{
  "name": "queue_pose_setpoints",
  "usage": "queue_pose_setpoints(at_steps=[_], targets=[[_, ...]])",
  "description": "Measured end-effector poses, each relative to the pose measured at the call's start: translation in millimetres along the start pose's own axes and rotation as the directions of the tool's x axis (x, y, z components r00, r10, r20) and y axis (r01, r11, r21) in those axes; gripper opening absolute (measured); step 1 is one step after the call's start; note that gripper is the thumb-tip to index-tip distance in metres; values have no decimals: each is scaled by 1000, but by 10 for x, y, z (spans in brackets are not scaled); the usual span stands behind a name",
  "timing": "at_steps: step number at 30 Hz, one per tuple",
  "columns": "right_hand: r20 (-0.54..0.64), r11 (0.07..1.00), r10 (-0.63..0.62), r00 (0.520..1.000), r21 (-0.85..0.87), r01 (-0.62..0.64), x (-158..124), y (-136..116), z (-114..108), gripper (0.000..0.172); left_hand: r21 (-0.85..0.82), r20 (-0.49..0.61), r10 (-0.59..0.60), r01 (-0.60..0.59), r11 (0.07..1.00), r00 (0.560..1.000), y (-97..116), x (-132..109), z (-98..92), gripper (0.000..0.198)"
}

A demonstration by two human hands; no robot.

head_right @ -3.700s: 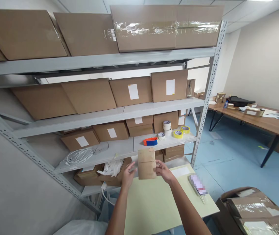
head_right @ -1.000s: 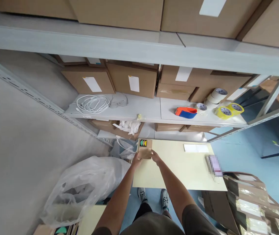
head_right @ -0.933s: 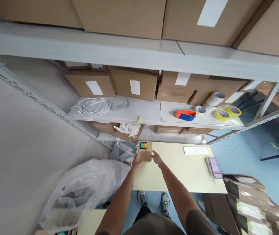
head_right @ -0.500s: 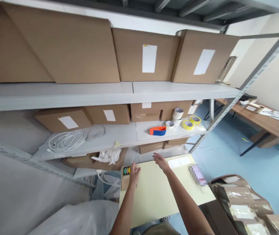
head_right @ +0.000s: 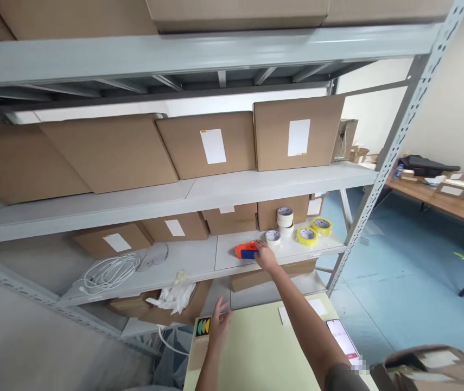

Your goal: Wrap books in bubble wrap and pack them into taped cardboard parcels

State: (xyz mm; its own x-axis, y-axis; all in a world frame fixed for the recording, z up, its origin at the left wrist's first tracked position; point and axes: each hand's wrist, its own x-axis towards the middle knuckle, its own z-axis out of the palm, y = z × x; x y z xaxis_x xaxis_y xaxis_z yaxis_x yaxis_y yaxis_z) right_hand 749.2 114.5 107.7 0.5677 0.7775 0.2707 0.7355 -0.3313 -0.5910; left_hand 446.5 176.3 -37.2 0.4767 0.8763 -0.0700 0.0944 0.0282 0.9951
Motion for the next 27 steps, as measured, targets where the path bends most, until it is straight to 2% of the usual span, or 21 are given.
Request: queue_pose_setpoints(at_steps=[2, 4, 7, 10, 13, 17, 20, 24, 27], targets=[[122, 987, 65, 990, -157, -46, 93, -81, 4, 52, -30, -22, -8, 8, 1000, 1000, -4, -72, -135, 90], [175, 958, 117, 978, -280, -64, 94, -140, 44, 43, -59, -33, -22, 20, 998, 999, 6, -152, -282, 90], [148, 932, 132, 980, -356, -71, 11, -210, 101, 35, -78, -47, -50, 47, 996, 998, 47, -270, -513, 87], [114, 931, 152, 982, -350, -103, -120, -294, 168, 32, -61, -71, -74, 70, 996, 995, 61, -359, -745, 87], [17, 944, 71, 997, -323, -62, -361, -371, 359, 33, -37, -93, -79, 76, 996, 992, -45, -410, -966, 85], [-96, 946, -54, 994, -323, 20, -933, -374, 816, 32, -92, -53, -100, 95, 991, 994, -386, -475, -1179, 84], [-117, 939, -72, 991, -343, 28, -1491, -311, 1119, 25, -118, 21, -139, 140, 983, 990, -641, -580, -1253, 83], [-66, 938, 39, 997, -341, -59, -2206, -151, 1307, 22, -20, 83, -189, 192, 981, 978, -817, -728, -1263, 79], [-7, 912, 198, 980, -366, -187, -2663, 71, 1331, 26, 25, 87, -194, 192, 981, 977, -846, -788, -1224, 72]])
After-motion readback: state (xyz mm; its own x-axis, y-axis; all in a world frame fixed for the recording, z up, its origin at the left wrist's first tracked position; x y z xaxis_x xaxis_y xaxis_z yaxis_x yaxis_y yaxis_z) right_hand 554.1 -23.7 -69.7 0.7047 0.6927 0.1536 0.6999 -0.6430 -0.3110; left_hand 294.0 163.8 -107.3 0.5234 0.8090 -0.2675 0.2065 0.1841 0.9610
